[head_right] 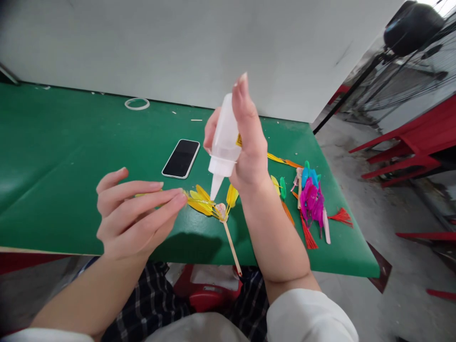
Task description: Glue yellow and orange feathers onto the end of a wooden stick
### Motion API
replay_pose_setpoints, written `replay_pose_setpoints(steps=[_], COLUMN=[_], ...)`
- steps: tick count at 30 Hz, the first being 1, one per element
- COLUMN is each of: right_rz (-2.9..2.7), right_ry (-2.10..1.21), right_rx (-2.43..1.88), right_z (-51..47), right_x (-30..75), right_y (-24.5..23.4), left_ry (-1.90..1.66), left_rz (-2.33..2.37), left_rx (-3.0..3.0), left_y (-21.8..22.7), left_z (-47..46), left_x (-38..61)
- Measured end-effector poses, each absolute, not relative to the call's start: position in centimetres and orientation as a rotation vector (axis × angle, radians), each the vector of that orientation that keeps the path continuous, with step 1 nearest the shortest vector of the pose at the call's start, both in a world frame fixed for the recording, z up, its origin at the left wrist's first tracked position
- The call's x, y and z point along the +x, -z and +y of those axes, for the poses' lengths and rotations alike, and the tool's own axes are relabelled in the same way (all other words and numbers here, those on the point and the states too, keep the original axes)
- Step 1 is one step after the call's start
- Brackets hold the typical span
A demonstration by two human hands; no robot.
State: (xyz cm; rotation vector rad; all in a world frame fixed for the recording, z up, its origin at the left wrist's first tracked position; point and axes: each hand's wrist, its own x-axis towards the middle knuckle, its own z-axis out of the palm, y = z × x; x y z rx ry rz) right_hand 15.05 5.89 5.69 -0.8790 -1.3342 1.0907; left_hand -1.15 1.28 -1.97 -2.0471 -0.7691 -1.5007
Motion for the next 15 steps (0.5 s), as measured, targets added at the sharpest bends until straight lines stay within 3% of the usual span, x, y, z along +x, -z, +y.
replay_pose_setpoints(steps=[15], right_rz=[-1.334], right_ry=[-1.141], right_rx=[-0.665], right_z=[6.43], right_x=[14.85], right_y=[-5.02], left_ry=[1.537], left_rz=[-0.735], left_rx=[-2.069], left_y=[1.84], left_z=[1.32], left_x=[-1.09])
